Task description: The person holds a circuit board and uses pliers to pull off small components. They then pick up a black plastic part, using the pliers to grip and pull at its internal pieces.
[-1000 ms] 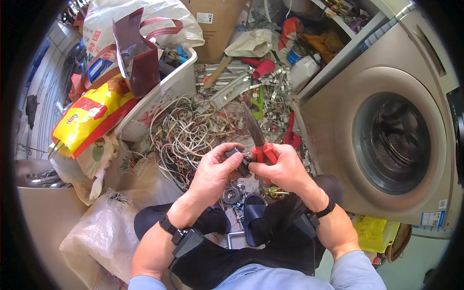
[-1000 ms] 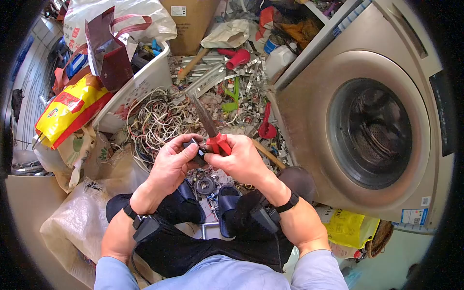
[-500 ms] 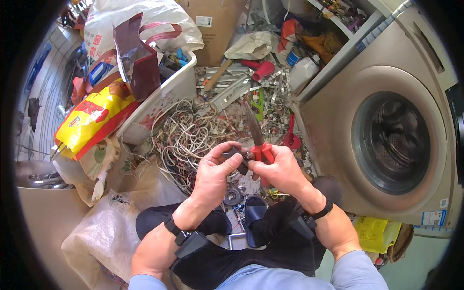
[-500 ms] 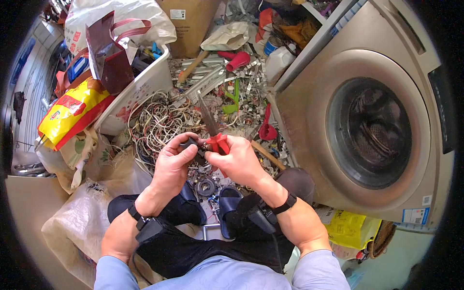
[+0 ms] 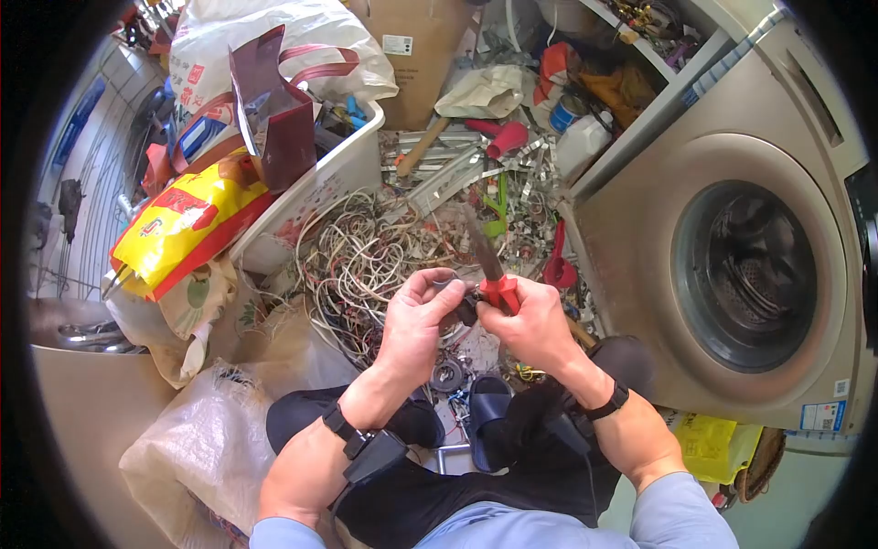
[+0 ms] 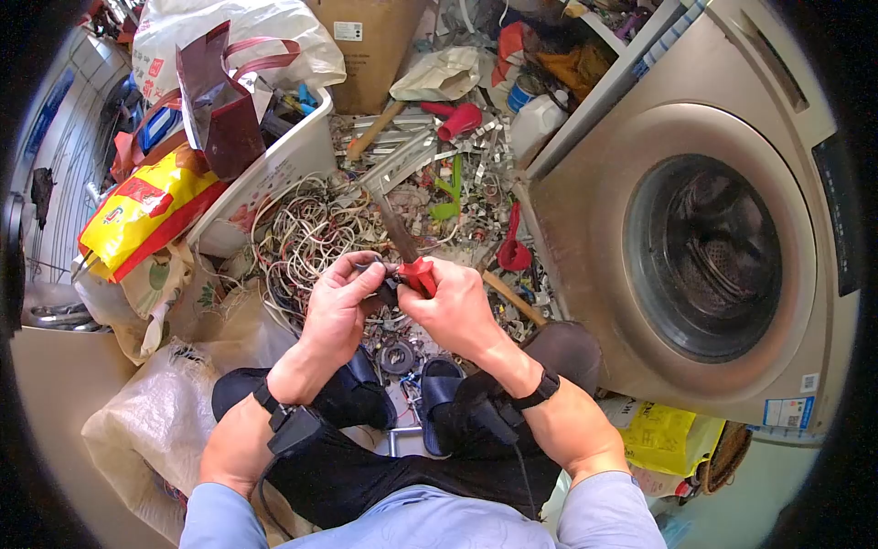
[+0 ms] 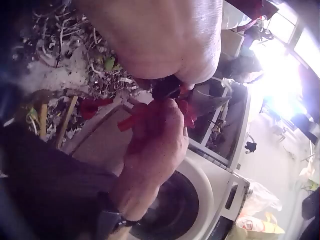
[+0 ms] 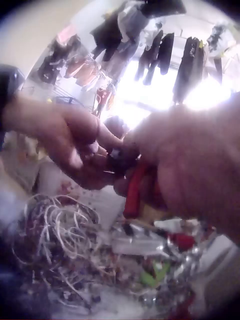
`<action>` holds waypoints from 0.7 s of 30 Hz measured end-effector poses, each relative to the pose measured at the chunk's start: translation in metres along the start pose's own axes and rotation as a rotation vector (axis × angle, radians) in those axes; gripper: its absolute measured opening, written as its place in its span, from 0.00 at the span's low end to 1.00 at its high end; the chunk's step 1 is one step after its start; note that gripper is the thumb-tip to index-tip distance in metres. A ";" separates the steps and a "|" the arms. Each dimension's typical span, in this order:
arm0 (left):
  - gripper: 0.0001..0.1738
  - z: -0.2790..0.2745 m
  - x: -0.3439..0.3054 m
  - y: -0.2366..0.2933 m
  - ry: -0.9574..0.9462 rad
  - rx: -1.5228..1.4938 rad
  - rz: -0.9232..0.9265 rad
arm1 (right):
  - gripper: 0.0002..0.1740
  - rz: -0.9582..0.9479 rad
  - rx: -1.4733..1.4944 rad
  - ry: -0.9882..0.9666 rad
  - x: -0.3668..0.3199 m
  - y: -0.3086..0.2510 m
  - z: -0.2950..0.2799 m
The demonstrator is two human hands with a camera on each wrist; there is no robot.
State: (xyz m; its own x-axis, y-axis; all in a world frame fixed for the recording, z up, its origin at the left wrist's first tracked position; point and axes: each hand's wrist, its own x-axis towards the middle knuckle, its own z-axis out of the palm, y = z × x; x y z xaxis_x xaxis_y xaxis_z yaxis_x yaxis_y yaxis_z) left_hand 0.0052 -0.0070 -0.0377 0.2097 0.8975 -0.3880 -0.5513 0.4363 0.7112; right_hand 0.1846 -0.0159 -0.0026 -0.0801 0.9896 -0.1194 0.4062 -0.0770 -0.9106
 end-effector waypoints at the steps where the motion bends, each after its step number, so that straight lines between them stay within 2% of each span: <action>1: 0.12 -0.005 0.003 0.001 -0.007 0.165 -0.007 | 0.12 -0.132 -0.118 0.011 0.000 0.001 -0.002; 2: 0.12 -0.010 0.005 0.002 -0.005 0.166 -0.008 | 0.12 -0.131 -0.117 0.010 0.000 0.001 -0.004; 4: 0.13 -0.013 0.007 0.005 -0.051 0.184 -0.038 | 0.13 0.025 0.049 -0.118 0.001 -0.002 -0.009; 5: 0.13 -0.012 0.006 0.006 -0.052 0.184 -0.036 | 0.13 0.024 0.049 -0.117 0.000 -0.004 -0.011; 7: 0.13 -0.008 0.001 0.010 0.004 -0.119 -0.106 | 0.15 0.181 0.259 -0.130 -0.002 -0.010 -0.016; 9: 0.12 -0.015 0.003 0.008 0.006 -0.136 -0.103 | 0.13 0.129 0.261 -0.125 -0.002 0.000 -0.020; 12: 0.09 -0.021 0.006 0.009 0.057 -0.242 -0.065 | 0.09 -0.199 -0.143 -0.026 -0.006 0.011 -0.024; 13: 0.09 -0.021 0.006 0.010 0.060 -0.240 -0.058 | 0.09 -0.206 -0.140 -0.029 -0.007 0.013 -0.025; 15: 0.09 -0.018 0.006 0.012 0.169 -0.186 0.054 | 0.13 -0.405 -0.528 0.091 -0.008 0.017 -0.026; 16: 0.12 -0.016 0.006 0.013 0.194 -0.179 0.085 | 0.16 -0.480 -0.614 0.099 -0.007 0.022 -0.026; 21: 0.17 -0.015 0.008 0.013 0.233 -0.159 0.163 | 0.14 -0.448 -0.854 0.134 -0.007 0.027 -0.017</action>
State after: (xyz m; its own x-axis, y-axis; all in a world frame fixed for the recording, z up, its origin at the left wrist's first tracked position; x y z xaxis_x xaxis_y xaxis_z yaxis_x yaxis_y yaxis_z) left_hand -0.0127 0.0049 -0.0405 -0.0716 0.9078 -0.4132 -0.6856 0.2561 0.6814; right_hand 0.2121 -0.0224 -0.0199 -0.3058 0.9152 0.2623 0.8909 0.3723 -0.2602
